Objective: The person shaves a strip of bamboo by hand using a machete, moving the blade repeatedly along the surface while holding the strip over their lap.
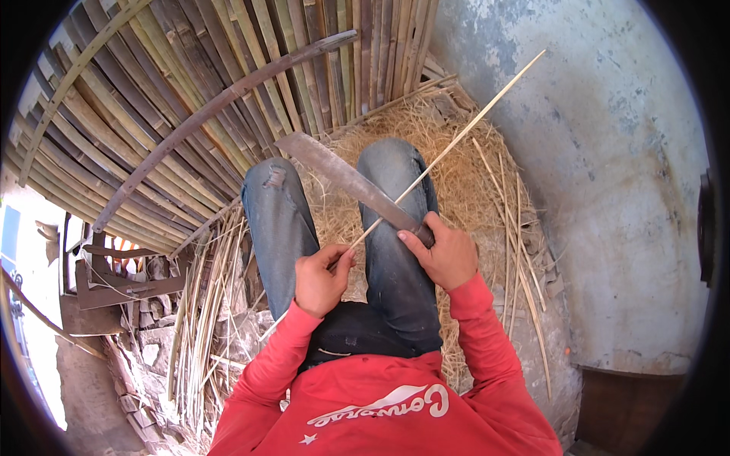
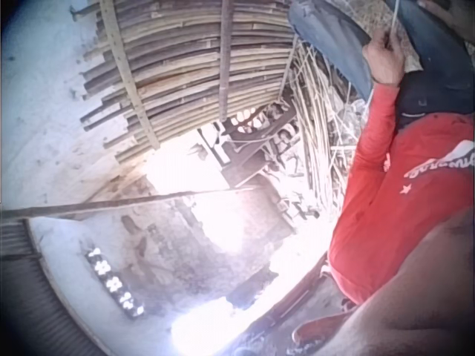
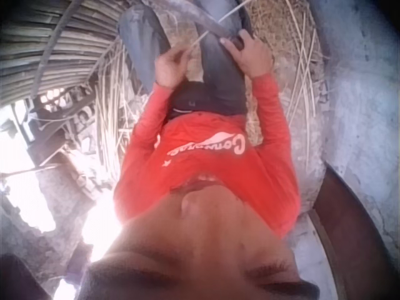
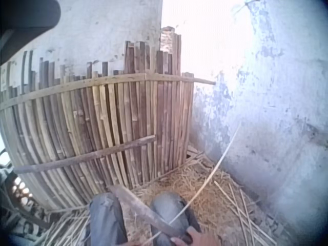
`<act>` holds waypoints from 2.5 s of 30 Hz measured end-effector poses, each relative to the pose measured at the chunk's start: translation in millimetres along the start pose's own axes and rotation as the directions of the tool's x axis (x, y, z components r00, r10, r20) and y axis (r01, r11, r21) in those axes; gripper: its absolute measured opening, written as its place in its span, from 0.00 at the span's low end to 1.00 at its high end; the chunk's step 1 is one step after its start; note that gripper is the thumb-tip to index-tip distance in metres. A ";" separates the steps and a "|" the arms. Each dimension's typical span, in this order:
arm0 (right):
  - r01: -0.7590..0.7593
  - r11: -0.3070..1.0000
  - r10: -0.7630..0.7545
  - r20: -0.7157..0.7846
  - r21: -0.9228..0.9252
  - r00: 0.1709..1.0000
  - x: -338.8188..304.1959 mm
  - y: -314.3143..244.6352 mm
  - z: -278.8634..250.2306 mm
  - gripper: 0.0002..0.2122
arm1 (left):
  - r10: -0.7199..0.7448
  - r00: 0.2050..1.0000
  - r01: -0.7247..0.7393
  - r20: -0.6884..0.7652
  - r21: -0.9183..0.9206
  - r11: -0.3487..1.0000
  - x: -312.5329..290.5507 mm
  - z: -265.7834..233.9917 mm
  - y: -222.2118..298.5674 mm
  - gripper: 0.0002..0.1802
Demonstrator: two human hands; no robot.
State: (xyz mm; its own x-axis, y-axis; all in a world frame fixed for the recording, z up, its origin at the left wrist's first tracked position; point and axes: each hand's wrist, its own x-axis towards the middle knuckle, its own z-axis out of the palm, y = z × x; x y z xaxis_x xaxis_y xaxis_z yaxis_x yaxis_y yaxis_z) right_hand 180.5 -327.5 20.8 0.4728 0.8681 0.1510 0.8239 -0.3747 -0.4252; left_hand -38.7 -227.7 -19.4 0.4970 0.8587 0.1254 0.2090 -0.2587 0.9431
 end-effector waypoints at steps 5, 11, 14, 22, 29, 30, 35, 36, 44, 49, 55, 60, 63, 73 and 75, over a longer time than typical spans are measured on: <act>-0.011 1.000 0.011 0.010 -0.011 1.000 -0.6 -0.5 -2.1 0.24 | -0.051 0.999 0.051 0.006 0.060 0.997 -20.1 -29.2 -7.1 0.06; -0.005 0.998 0.005 -0.006 0.057 1.000 0.2 9.1 6.1 0.26 | -0.050 0.999 0.050 0.000 0.105 0.993 -10.2 -26.2 -3.7 0.06; 0.001 0.997 0.000 -0.012 0.080 1.000 -0.3 8.1 4.4 0.26 | -0.006 1.000 0.007 -0.009 0.012 1.000 6.7 -7.8 3.0 0.06; -0.023 0.998 0.022 0.005 0.064 1.000 1.0 1.4 -2.1 0.24 | 0.061 0.997 -0.063 0.043 0.050 0.997 44.0 31.9 14.5 0.07; -0.037 0.997 0.036 0.022 0.061 0.999 3.4 -1.9 -1.8 0.24 | 0.094 0.996 -0.094 0.004 0.045 0.995 34.7 29.2 9.4 0.06; -0.034 0.998 0.032 0.028 0.061 0.999 4.4 -2.8 -2.2 0.24 | 0.094 0.996 -0.094 0.005 0.046 0.995 32.6 26.5 8.3 0.06; -0.047 0.998 0.046 0.034 0.036 0.998 2.8 0.0 -2.8 0.25 | 0.063 0.998 -0.064 0.015 0.077 0.995 16.1 10.3 6.3 0.05; -0.056 0.998 0.055 0.032 0.022 0.998 2.2 1.0 -2.8 0.25 | 0.063 0.998 -0.064 0.016 0.076 0.995 12.6 6.5 4.9 0.05; -0.048 0.998 0.047 0.015 0.030 0.999 0.6 3.3 -1.1 0.25 | 0.071 0.997 -0.072 0.009 0.165 0.984 -19.5 -45.9 2.6 0.04; -0.027 1.000 0.027 -0.011 0.000 1.000 -1.5 4.1 -3.8 0.25 | 0.058 0.997 -0.067 0.055 0.190 0.980 -39.0 -85.5 -2.6 0.03; -0.001 1.000 0.001 -0.035 -0.011 0.999 -2.8 2.5 -2.9 0.25 | -0.011 0.998 -0.006 0.065 0.262 0.965 -55.8 -123.8 -5.7 0.04; -0.004 1.000 0.003 -0.023 -0.026 1.000 -4.9 -0.5 -5.8 0.26 | 0.053 0.993 -0.084 0.107 0.306 0.948 -57.6 -133.9 -2.5 0.03; -0.005 1.000 0.004 -0.041 -0.029 0.999 -4.2 3.5 -3.6 0.26 | -0.009 0.994 -0.028 0.111 0.323 0.946 -47.4 -130.0 -0.6 0.04; 0.000 1.000 -0.001 -0.033 -0.009 0.999 -2.8 3.8 -4.0 0.25 | 0.136 0.990 -0.127 -0.040 0.177 0.976 -7.9 -27.5 -5.4 0.03; 0.031 0.999 -0.030 -0.060 0.010 0.998 -4.0 4.6 -3.2 0.24 | 0.200 0.977 -0.186 -0.071 0.165 0.969 3.5 -10.0 -4.7 0.04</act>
State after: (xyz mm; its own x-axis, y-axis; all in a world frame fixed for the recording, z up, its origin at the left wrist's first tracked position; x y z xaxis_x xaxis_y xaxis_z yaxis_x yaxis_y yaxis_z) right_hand 183.4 -333.7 21.1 0.4655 0.8580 0.2172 0.8350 -0.3443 -0.4292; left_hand -46.4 -219.1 -20.3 0.4673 0.8190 0.3331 0.2491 -0.4834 0.8392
